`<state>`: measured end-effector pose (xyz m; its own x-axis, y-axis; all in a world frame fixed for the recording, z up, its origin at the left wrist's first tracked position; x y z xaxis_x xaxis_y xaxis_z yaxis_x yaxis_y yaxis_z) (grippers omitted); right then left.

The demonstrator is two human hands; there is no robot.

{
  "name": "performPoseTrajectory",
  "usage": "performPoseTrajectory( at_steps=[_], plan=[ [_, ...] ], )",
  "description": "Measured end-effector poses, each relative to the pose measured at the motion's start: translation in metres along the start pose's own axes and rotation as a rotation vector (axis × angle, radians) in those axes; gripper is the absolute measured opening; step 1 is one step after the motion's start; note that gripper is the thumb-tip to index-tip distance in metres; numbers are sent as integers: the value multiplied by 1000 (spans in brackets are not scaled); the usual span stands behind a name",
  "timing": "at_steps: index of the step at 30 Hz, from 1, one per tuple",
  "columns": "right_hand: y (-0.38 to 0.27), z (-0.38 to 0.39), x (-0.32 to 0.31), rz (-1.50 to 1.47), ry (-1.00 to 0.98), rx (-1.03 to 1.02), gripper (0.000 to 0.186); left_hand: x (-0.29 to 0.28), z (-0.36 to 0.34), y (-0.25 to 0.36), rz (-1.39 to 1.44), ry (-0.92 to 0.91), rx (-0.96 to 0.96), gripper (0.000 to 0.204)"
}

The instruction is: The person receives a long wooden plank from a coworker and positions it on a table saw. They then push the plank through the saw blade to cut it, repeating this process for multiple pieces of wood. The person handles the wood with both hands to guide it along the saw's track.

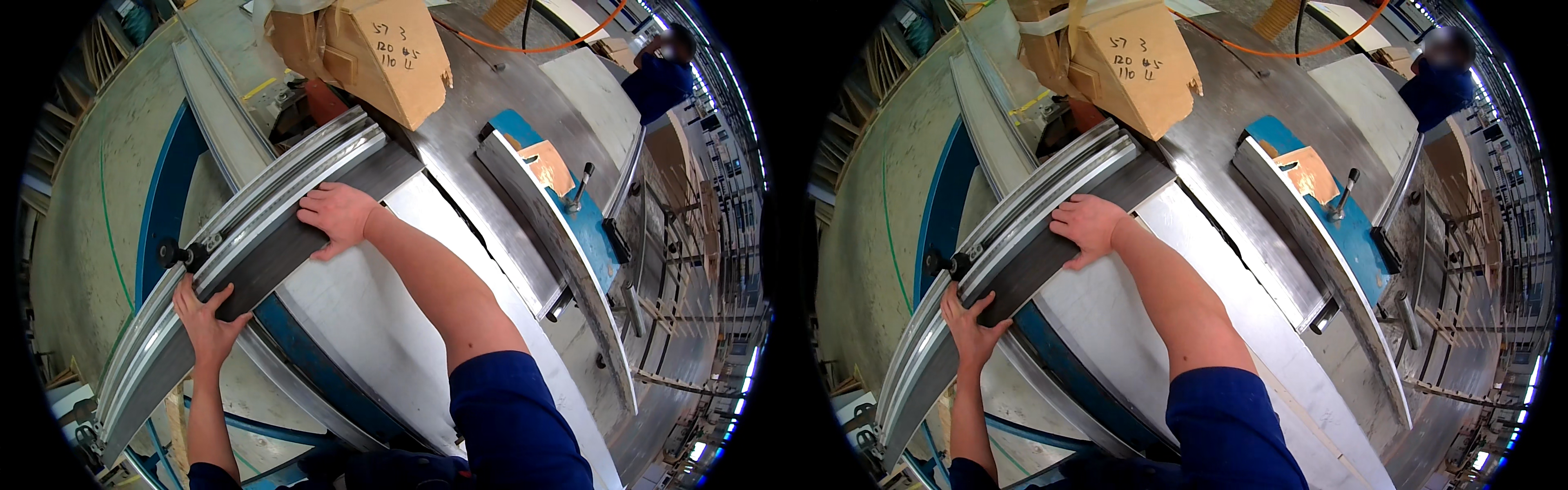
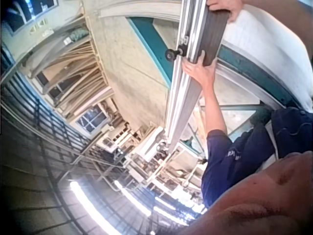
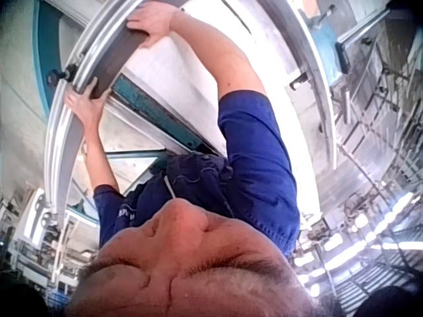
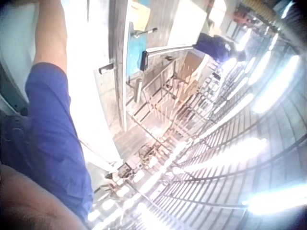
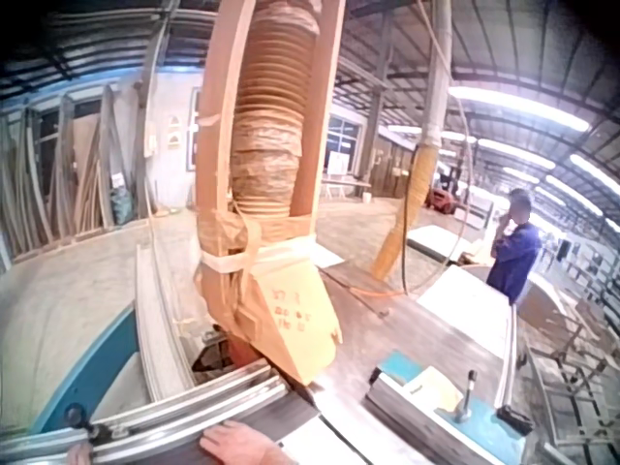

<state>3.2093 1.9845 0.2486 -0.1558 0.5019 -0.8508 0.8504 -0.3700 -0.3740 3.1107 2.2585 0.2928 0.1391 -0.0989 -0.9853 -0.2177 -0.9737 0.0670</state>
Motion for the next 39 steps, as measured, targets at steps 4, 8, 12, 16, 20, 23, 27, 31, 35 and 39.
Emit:
performPoseTrajectory(
  at_steps=[4, 8, 12, 16, 20, 23, 27, 31, 35, 39],
  plan=[
    [2, -5, -1, 2, 16, -3, 62, -1, -5, -4, 2, 1, -5, 64],
    [2, -8, -4, 3, 1, 23, 62, -5, -9, -6, -4, -7, 9, 67],
    [0, -5, -6, 9, 21, 28, 62, -7, -8, -4, -16, -14, 12, 67],
    [-5, 0, -8, 14, 12, 39, 61, -7, -2, 0, -37, -30, -11, 67],
    [-16, 10, -11, 17, 64, 6, 60, -4, 9, 6, -37, -22, -6, 66],
    [-22, 21, -9, 25, 55, 18, 59, -2, 20, 11, -36, -19, 1, 66],
    [-32, 34, -3, 33, 40, 48, 61, -3, 37, 20, -15, -31, -8, 65],
    [-55, 69, -8, 31, 198, 105, 54, 3, 51, 32, 5, -10, 12, 65],
    [-112, 136, -25, 29, 406, 145, 40, -3, 69, 45, 9, 11, 27, 67],
    [-128, 226, -63, 88, 590, 542, 27, -9, 88, 52, 19, 31, 38, 67]
  ],
)
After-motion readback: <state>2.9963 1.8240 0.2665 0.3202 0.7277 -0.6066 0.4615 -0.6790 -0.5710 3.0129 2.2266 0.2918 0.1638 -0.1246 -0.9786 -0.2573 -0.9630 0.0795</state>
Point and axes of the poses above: each hand's wrist, its own z-axis away from the middle knuckle, its own x-axis out of the palm, y = z × x, the point moved 9 cm from there along -z, towards the middle knuckle, and after that the axes turned 7 degrees about -z, right-handed, at the moved point
